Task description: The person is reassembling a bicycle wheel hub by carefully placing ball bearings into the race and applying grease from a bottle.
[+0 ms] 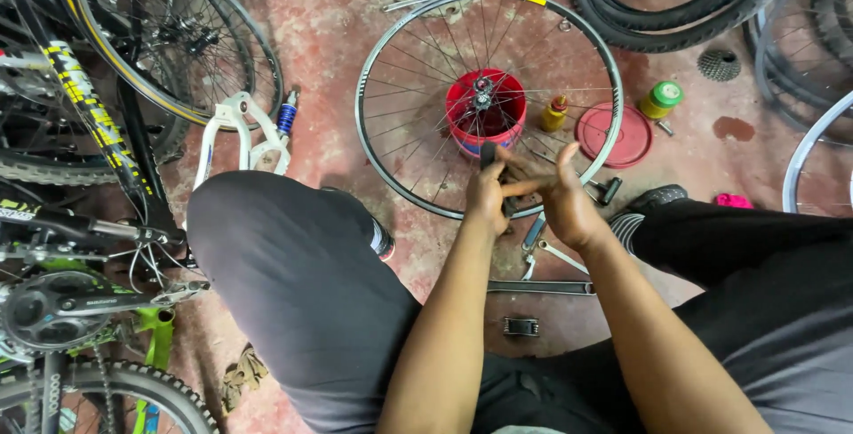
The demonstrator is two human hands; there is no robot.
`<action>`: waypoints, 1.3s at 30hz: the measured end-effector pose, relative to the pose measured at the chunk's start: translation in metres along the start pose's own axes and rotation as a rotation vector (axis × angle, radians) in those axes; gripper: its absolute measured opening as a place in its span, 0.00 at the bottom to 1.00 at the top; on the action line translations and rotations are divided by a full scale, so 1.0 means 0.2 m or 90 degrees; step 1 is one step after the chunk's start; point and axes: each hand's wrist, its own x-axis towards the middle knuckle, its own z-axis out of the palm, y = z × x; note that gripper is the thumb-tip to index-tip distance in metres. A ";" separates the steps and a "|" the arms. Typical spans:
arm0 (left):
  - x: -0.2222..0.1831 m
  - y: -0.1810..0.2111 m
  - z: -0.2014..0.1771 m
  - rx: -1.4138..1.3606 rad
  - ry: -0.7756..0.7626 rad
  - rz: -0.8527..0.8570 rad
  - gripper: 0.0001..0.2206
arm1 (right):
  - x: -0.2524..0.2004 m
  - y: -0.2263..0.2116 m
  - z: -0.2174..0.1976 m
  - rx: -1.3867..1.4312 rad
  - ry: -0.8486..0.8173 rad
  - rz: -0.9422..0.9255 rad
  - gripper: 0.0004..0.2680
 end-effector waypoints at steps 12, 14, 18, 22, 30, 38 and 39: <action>0.20 -0.13 -0.14 -0.039 0.121 0.005 0.08 | -0.05 0.05 0.21 -0.606 -0.029 0.138 0.37; 0.17 -0.06 -0.16 0.087 0.111 0.003 0.11 | -0.08 -0.13 0.32 -0.501 -0.017 0.199 0.38; 0.55 -0.20 -0.25 -0.077 0.111 -0.005 0.12 | 0.00 0.04 0.09 -0.183 -0.020 0.044 0.38; 0.25 -0.06 -0.12 -0.113 0.001 -0.022 0.12 | 0.19 0.27 -0.24 0.065 -0.036 0.102 0.49; 0.27 -0.29 -0.17 0.276 -0.078 -0.140 0.13 | 0.11 0.26 -0.31 -0.119 0.315 0.026 0.39; 0.26 -0.66 -0.35 0.849 -0.250 -0.117 0.18 | 0.26 0.66 -0.68 -0.053 0.702 0.148 0.17; 0.19 -0.63 -0.34 1.015 -0.230 -0.064 0.21 | 0.28 0.75 -0.76 -0.120 0.742 0.173 0.13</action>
